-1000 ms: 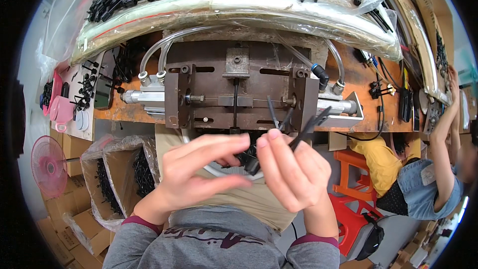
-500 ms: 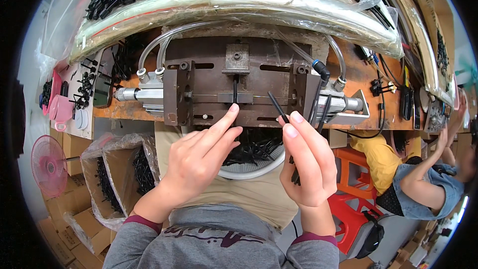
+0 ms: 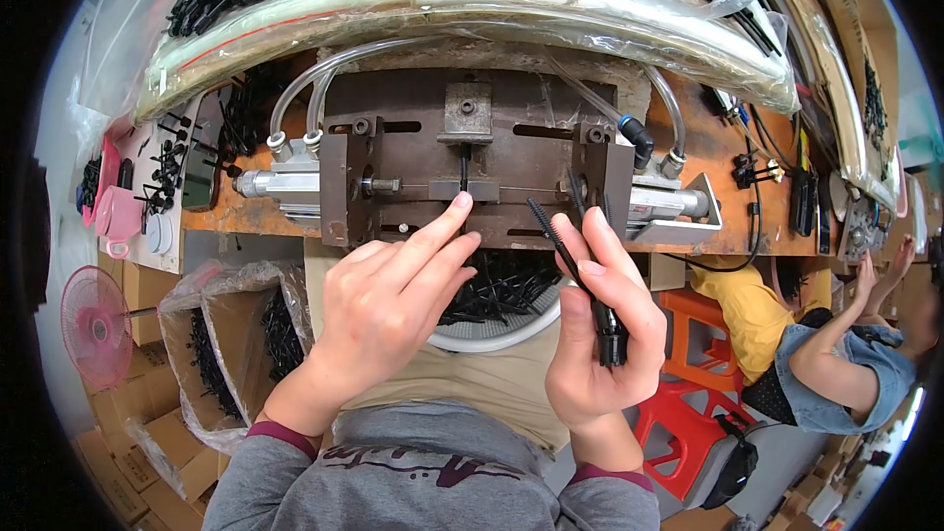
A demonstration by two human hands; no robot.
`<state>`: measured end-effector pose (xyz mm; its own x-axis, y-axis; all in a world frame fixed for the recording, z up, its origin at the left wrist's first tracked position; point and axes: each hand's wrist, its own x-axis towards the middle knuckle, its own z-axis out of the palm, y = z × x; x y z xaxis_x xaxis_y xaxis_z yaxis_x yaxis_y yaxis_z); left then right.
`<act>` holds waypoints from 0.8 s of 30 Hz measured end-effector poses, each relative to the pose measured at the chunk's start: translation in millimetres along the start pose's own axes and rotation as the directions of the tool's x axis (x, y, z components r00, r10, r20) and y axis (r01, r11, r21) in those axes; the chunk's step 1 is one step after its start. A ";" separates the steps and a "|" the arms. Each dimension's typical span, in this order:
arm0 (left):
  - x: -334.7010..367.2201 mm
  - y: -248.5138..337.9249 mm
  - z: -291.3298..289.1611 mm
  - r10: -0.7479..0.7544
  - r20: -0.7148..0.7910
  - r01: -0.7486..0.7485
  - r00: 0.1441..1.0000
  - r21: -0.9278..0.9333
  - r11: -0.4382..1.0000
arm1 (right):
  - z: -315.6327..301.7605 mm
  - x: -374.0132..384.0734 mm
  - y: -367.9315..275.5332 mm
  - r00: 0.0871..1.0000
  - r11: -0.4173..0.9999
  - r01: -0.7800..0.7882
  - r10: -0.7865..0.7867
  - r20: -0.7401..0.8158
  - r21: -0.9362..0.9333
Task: Assembling small black plastic components using a pneumatic jig on a factory assembly line.
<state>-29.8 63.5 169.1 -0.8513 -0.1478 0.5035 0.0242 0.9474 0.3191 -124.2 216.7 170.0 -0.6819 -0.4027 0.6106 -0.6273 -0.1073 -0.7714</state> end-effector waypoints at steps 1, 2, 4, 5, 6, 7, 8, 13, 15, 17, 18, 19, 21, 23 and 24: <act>-0.1 -0.3 0.2 0.003 -0.036 -0.003 0.999 -0.016 1.000 | 2.6 -1.8 1.1 1.000 0.999 -0.008 0.009 -0.013 0.042; -1.9 0.9 1.0 0.020 -0.091 -0.026 0.996 -0.067 0.997 | 5.7 -3.4 1.6 1.000 0.996 -0.016 0.018 -0.025 0.084; -8.7 8.6 1.9 0.044 -0.202 -0.079 0.978 -0.165 0.983 | 15.3 -7.1 0.7 0.999 0.979 -0.050 0.051 0.004 0.198; -9.1 15.3 -2.7 0.065 -0.215 -0.108 0.974 -0.191 0.976 | 20.8 -10.3 -1.1 0.996 0.965 -0.092 0.087 0.033 0.244; -8.0 16.9 -0.2 0.070 -0.252 -0.130 0.965 -0.232 0.964 | 26.3 -14.1 -3.8 0.991 0.948 -0.133 0.119 0.066 0.288; -6.9 17.7 3.8 0.073 -0.288 -0.155 0.955 -0.271 0.950 | 32.5 -17.9 -4.6 0.987 0.891 -0.159 0.128 0.102 0.425; -6.1 18.3 5.6 0.075 -0.324 -0.180 0.943 -0.308 0.934 | 35.4 -23.5 -5.1 0.979 0.868 -0.203 0.171 0.111 0.453; -11.1 19.7 5.0 -0.008 -0.262 -0.122 0.965 -0.475 0.872 | 33.0 -20.0 -8.3 0.971 0.817 -0.237 0.210 0.111 0.526; -13.1 15.5 -3.3 -0.023 -0.219 -0.088 0.975 -0.486 0.869 | 25.6 -19.7 -4.6 0.976 0.877 -0.219 0.192 0.105 0.428; -14.9 10.1 -13.6 0.004 -0.163 -0.080 0.987 -0.462 0.883 | 20.4 -17.4 -2.4 0.977 0.916 -0.212 0.196 0.082 0.339; -15.3 8.8 -16.4 0.016 -0.135 -0.075 0.991 -0.449 0.890 | 18.4 -16.9 -1.4 0.985 0.947 -0.169 0.156 0.068 0.272; -14.2 8.3 -16.5 -0.004 -0.146 -0.056 0.989 -0.410 0.911 | 15.9 -16.5 -0.1 0.992 0.971 -0.124 0.114 0.057 0.202; -10.5 5.4 -15.5 -0.043 -0.170 -0.016 0.985 -0.329 0.944 | 9.9 -14.5 2.6 0.999 1.000 0.002 -0.002 0.034 0.028; -7.7 0.6 -11.1 -0.016 -0.058 0.004 0.998 -0.209 0.978 | 4.9 -14.4 0.4 0.999 0.998 0.014 -0.012 0.035 -0.056; -6.2 -1.9 -8.8 -0.009 -0.004 0.008 1.000 -0.145 0.989 | 2.8 -13.9 -0.7 0.999 0.995 0.023 -0.020 0.038 -0.097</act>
<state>-20.0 60.1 172.4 -0.8493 -0.1575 0.5039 0.0930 0.8949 0.4364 -113.3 219.8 161.6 -0.6549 -0.4345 0.6183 -0.6764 -0.0279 -0.7360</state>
